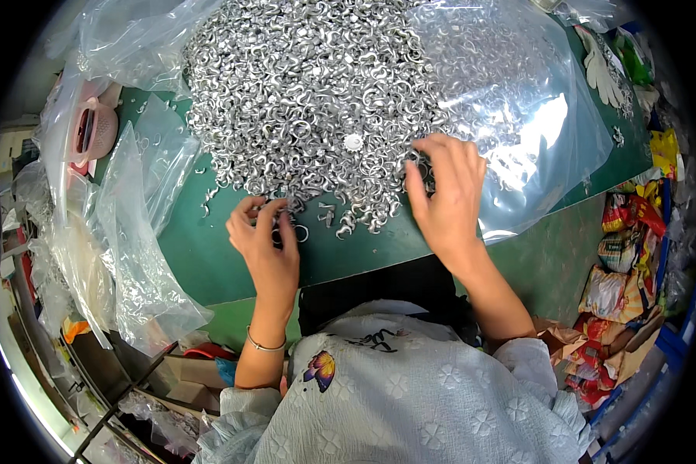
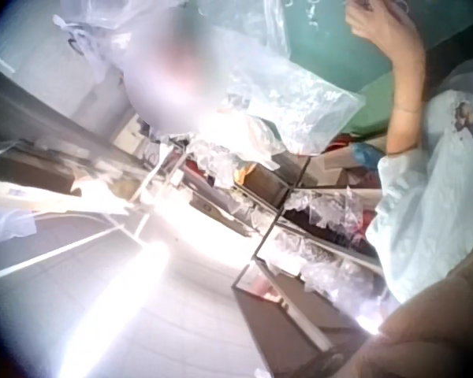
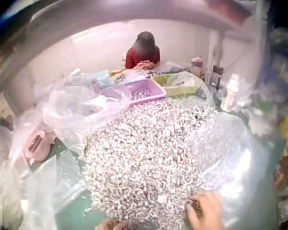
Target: The person picks up metal rings from a large pile on a table and places them into a clear plastic bag.
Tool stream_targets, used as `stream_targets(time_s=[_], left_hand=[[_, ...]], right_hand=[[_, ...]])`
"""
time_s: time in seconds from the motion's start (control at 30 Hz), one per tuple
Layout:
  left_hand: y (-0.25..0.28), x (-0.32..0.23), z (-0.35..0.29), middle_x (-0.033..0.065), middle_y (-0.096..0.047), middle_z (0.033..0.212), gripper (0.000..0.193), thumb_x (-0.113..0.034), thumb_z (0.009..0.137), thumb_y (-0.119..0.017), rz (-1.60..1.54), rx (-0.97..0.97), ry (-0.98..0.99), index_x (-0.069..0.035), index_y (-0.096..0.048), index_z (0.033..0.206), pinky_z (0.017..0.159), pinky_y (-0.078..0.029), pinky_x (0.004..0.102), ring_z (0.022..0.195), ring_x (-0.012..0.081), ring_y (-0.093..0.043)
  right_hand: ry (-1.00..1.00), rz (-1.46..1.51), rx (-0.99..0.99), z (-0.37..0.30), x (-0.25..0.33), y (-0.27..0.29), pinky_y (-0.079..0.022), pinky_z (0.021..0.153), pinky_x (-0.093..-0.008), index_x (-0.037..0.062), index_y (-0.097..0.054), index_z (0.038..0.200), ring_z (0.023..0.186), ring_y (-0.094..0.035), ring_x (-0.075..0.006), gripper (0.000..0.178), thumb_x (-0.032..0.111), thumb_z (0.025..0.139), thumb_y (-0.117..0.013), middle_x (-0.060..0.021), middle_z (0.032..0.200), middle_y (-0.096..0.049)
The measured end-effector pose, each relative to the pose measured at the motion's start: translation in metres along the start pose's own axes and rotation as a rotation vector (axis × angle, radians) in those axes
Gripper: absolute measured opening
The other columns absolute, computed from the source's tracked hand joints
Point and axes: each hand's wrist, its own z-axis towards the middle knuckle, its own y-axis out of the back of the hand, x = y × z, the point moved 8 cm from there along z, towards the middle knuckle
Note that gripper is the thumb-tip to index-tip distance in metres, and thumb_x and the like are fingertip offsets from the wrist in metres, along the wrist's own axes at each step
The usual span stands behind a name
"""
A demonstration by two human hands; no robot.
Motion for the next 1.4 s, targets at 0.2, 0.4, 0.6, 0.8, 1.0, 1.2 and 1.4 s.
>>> stream_targets(time_s=[0.2,0.4,0.6,0.8,1.0,1.2,1.4], left_hand=[[-0.003,-0.030,-0.008,0.0081,-0.052,0.108,0.032,0.000,0.074,-0.067,-0.111,0.057,-0.075,-0.011,-0.063,0.104,0.083,-0.034,0.0375,0.093,0.0256,-0.047],[-0.008,-0.014,-0.010,0.0055,-0.052,0.105,0.028,-0.003,0.073,-0.070,-0.002,0.085,-0.043,-0.012,-0.065,0.099,0.080,-0.033,0.0363,0.088,0.0227,-0.047],[-0.007,-0.020,-0.014,0.0043,-0.052,0.104,0.032,-0.005,0.073,-0.071,-0.041,0.098,-0.039,-0.012,-0.065,0.103,0.079,-0.031,0.0351,0.087,0.0217,-0.045],[-0.017,-0.017,-0.012,0.0047,-0.052,0.104,0.029,-0.008,0.074,-0.071,-0.016,0.123,-0.065,-0.011,-0.064,0.102,0.080,-0.031,0.0370,0.090,0.0233,-0.046],[-0.010,-0.017,-0.012,0.0049,-0.054,0.096,0.023,-0.003,0.074,-0.070,-0.075,0.064,-0.119,-0.009,-0.065,0.095,0.078,-0.034,0.0341,0.085,0.0219,-0.049],[-0.002,0.003,-0.017,0.0116,-0.061,0.097,0.013,-0.002,0.086,-0.060,-0.783,-0.021,0.195,0.001,-0.060,0.098,0.073,-0.044,0.0283,0.083,0.0197,-0.057],[-0.037,0.002,-0.048,0.0147,-0.063,0.098,0.016,-0.003,0.093,-0.049,-1.505,0.357,0.829,0.005,-0.056,0.105,0.062,-0.048,0.0215,0.080,0.0132,-0.059]], right_hand=[[0.116,-0.014,0.197,0.007,0.050,-0.034,-0.032,0.074,-0.0357,0.0077,-0.062,0.083,0.083,-0.048,-0.0227,0.016,0.013,0.072,-0.071,-0.0041,0.088,-0.053],[0.101,0.040,0.168,0.011,0.043,-0.036,-0.031,0.073,-0.0348,0.0077,-0.061,0.077,0.080,-0.049,-0.0206,0.011,0.010,0.071,-0.070,-0.0007,0.085,-0.056],[0.099,0.074,0.117,0.006,0.030,-0.031,-0.032,0.073,-0.0334,0.0066,-0.062,0.080,0.078,-0.053,-0.0196,0.013,0.006,0.071,-0.071,-0.0014,0.083,-0.061],[0.122,-0.002,0.155,0.009,0.037,-0.030,-0.032,0.074,-0.0340,0.0077,-0.064,0.086,0.081,-0.050,-0.0194,0.014,0.010,0.074,-0.070,-0.0012,0.087,-0.059],[0.158,-0.044,0.228,0.006,0.041,-0.035,-0.032,0.075,-0.0344,0.0079,-0.065,0.085,0.082,-0.050,-0.0202,0.011,0.010,0.075,-0.069,-0.0015,0.088,-0.058],[-0.125,0.473,0.063,0.004,0.013,-0.017,-0.039,0.065,-0.0310,0.0045,-0.062,0.085,0.072,-0.056,-0.0194,0.005,0.006,0.081,-0.063,-0.0067,0.089,-0.062],[-0.875,1.263,0.402,-0.049,-0.002,-0.039,-0.034,0.053,-0.0190,0.0031,-0.057,0.098,0.059,-0.046,-0.0083,0.015,0.017,0.094,-0.054,-0.0027,0.079,-0.053]])
